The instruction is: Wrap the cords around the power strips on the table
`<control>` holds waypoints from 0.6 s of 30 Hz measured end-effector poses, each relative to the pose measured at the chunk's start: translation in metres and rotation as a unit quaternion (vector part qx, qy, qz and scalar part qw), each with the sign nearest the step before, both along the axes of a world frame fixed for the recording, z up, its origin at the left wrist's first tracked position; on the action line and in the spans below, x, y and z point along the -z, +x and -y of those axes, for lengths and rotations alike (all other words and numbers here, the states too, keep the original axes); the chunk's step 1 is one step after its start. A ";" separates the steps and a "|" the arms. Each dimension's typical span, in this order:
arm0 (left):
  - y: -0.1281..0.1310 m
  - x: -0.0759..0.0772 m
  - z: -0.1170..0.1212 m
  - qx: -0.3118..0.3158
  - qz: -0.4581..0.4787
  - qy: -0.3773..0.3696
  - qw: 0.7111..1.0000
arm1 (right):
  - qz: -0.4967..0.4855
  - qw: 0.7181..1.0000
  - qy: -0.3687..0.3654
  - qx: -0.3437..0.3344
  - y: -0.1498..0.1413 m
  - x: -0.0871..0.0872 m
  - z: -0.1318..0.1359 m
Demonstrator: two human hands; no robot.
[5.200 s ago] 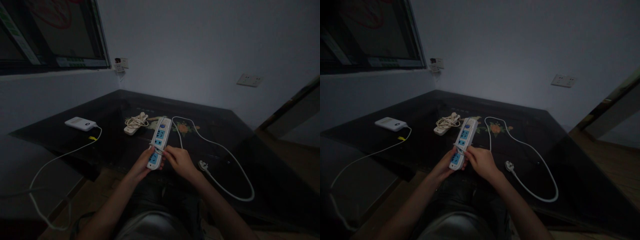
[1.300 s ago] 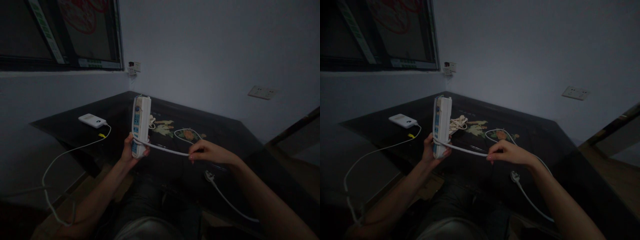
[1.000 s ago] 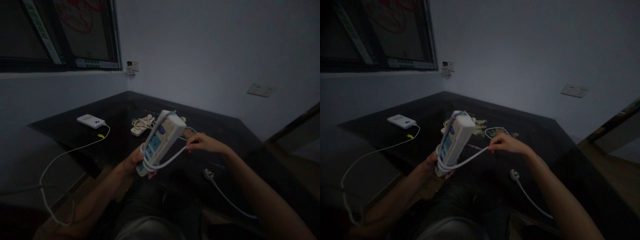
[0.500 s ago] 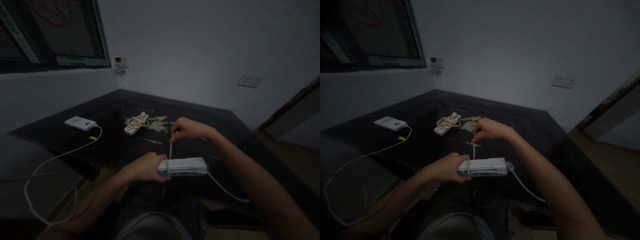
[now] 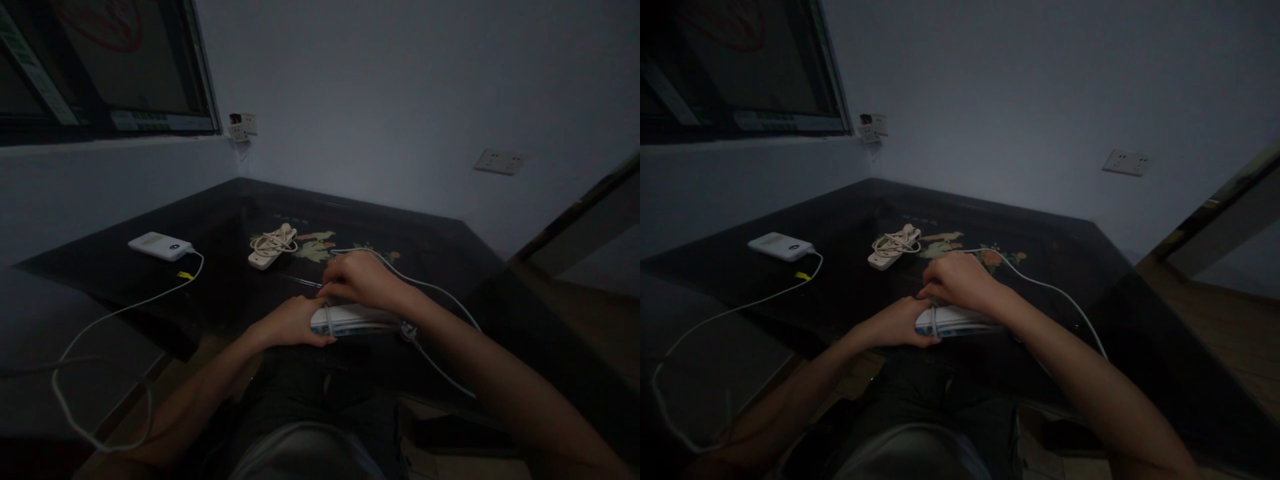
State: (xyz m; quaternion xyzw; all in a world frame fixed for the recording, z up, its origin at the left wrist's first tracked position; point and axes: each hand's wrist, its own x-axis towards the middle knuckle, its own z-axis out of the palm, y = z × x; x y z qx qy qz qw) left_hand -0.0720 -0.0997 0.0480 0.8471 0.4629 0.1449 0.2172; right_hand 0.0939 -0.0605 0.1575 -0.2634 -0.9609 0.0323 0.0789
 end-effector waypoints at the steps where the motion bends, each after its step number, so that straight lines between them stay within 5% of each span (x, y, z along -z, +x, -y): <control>1: 0.000 0.001 0.001 -0.001 0.005 -0.003 1.000 | -0.006 1.000 0.001 -0.002 0.001 0.001 0.001; 9: 0.001 0.007 0.001 -0.054 0.020 -0.003 0.998 | 0.002 1.000 0.022 0.002 0.010 0.002 0.002; 18: -0.013 0.005 -0.013 -0.235 0.040 0.073 0.968 | 0.062 0.995 0.042 0.070 0.019 -0.004 0.014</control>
